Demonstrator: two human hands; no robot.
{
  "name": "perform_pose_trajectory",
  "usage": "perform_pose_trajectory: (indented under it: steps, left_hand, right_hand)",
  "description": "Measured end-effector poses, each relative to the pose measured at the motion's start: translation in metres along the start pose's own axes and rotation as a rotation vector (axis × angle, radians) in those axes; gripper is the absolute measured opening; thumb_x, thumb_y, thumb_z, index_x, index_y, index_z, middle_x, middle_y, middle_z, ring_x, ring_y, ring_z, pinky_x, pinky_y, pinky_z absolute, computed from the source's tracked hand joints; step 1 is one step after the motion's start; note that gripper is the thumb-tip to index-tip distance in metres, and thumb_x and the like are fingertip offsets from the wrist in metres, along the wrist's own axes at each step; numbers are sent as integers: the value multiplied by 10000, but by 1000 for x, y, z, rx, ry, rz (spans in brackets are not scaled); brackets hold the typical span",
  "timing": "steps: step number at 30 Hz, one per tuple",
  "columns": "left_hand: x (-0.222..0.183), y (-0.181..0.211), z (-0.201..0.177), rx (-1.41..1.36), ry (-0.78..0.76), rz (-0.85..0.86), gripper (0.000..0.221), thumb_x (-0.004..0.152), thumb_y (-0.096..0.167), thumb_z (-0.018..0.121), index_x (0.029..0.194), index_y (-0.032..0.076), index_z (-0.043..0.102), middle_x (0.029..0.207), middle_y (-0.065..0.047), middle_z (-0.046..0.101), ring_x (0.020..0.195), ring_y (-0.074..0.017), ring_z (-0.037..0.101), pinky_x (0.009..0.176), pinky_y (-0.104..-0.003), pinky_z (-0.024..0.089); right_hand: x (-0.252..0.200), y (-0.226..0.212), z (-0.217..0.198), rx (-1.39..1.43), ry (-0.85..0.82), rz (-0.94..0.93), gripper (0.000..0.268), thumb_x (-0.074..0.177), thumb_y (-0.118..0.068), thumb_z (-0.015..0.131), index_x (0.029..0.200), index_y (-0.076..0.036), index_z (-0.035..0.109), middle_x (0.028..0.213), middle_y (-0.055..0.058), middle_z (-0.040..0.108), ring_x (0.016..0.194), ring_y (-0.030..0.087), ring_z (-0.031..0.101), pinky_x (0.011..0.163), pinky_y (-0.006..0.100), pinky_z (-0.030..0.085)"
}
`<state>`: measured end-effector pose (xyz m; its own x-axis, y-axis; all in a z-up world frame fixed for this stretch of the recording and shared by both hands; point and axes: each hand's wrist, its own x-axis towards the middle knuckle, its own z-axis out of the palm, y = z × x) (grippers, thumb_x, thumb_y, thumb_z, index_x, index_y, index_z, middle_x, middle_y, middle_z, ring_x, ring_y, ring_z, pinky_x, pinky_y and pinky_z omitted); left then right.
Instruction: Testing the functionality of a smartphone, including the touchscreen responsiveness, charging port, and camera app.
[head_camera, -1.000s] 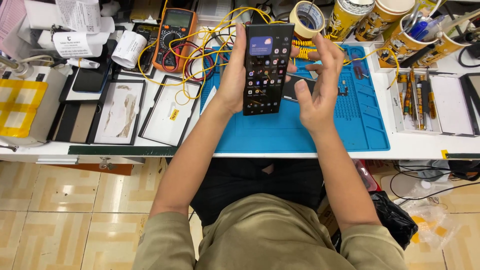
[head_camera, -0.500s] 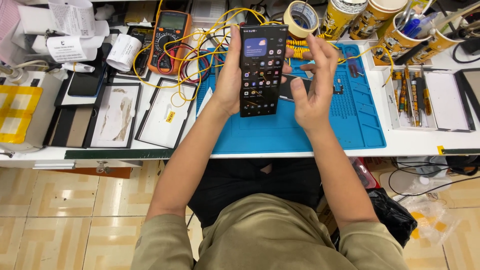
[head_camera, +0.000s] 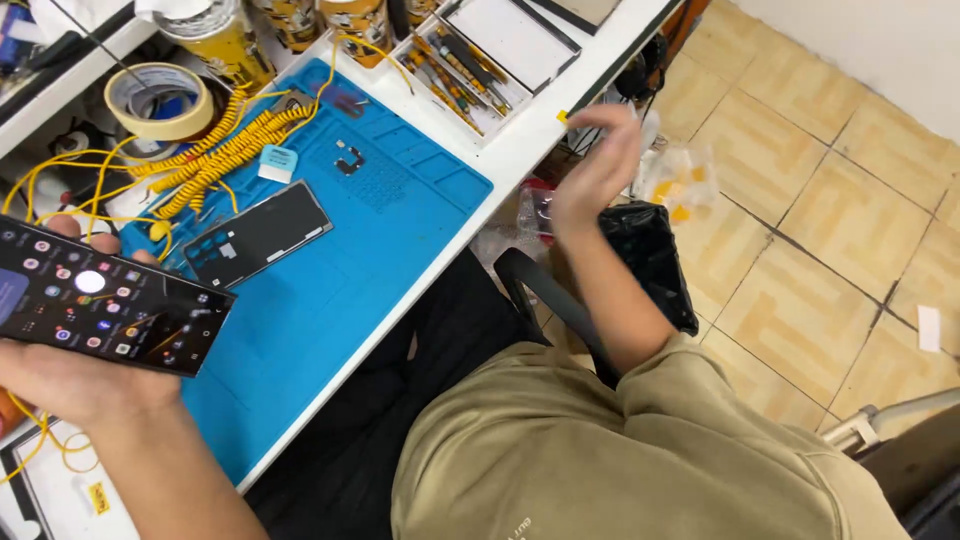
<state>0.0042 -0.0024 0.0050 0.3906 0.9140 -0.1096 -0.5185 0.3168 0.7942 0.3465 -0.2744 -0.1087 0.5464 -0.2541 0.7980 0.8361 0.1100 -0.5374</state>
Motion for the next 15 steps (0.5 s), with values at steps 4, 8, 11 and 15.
perform_pose_trajectory:
  steps: [4,8,11,15]
  left_hand:
    - [-1,-1,0,-15,22,5,786,778,558,594,1383,74,728,1373,-43,811,1127,-183,782,953,-343,696]
    - [1,-2,0,9,-74,44,745,801,626,596,1339,119,691,1317,0,763,1095,-154,737,914,-319,658]
    - [3,0,-4,13,-89,55,695,827,630,579,1311,143,689,1323,-23,751,1078,-163,730,915,-328,647]
    - [4,0,-1,4,-69,73,741,814,642,572,1337,130,686,1296,-44,753,1073,-166,746,925,-345,659]
  right_hand:
    - [40,145,-89,-21,415,773,351,1052,-351,481,799,-133,591,703,48,638,653,186,604,646,364,442]
    - [55,185,-115,-628,-343,681,233,1095,-223,651,1315,-151,626,1209,116,656,1136,254,604,978,405,522]
    - [54,186,-113,-763,-507,378,325,1136,-202,760,1424,-122,633,1375,199,489,1359,397,450,1126,548,450]
    - [55,190,-108,-999,-494,122,248,1091,-296,979,1032,-192,762,1479,168,399,1361,425,401,999,604,458]
